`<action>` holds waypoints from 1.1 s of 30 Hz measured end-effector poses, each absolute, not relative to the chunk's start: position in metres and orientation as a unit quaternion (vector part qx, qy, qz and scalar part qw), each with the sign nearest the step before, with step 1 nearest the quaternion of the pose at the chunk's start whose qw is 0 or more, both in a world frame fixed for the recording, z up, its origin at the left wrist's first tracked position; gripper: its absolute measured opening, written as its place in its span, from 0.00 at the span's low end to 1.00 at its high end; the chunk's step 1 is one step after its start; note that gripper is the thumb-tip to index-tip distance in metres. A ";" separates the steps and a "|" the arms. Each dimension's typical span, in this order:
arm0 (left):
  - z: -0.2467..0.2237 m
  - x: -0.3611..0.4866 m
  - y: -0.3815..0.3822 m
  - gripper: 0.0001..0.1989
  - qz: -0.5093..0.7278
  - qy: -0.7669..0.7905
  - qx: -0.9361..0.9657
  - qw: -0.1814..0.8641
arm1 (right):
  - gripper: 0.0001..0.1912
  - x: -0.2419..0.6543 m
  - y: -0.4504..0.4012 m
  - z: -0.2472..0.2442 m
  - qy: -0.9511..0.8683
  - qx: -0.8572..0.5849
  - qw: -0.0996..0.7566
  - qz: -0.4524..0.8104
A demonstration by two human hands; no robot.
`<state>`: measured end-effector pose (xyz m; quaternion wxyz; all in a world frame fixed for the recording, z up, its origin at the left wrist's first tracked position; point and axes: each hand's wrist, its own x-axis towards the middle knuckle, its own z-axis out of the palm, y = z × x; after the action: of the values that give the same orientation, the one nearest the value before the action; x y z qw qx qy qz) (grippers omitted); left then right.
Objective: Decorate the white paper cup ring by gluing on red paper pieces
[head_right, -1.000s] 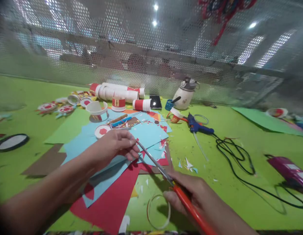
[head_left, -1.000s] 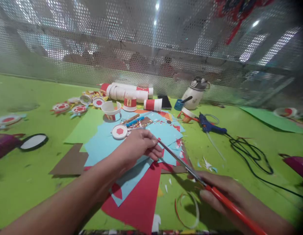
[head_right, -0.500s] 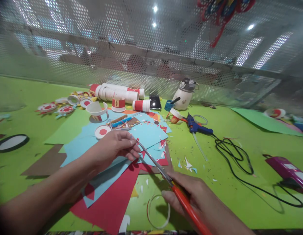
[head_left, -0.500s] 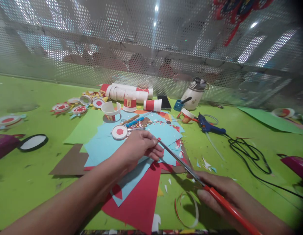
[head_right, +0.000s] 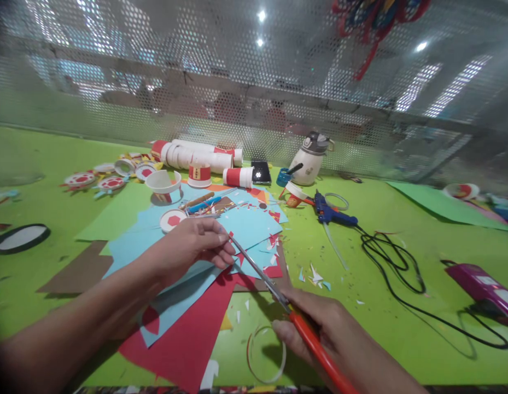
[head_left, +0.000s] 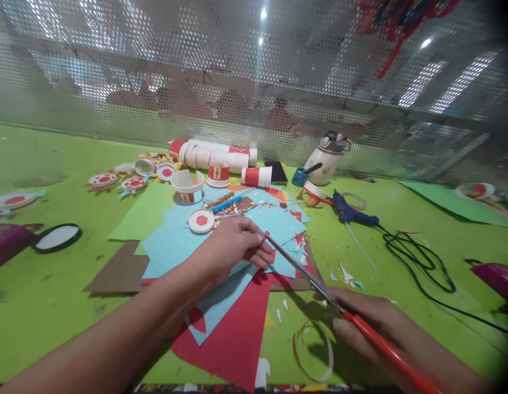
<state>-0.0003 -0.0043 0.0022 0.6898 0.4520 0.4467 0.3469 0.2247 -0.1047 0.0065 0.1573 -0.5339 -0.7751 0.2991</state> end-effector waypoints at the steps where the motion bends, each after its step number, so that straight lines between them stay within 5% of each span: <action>1: 0.002 0.000 -0.004 0.12 0.346 0.447 0.451 0.690 | 0.20 0.224 -0.104 0.007 -0.774 -0.537 0.156 0.298; 33: 0.005 0.002 -0.004 0.13 0.340 0.468 0.426 0.695 | 0.22 0.227 -0.108 -0.006 -0.747 -0.549 0.182 0.329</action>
<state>0.0022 -0.0038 0.0047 0.6953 0.4262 0.4681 0.3403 0.2272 -0.1075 -0.0065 0.1819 -0.5490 -0.7467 0.3286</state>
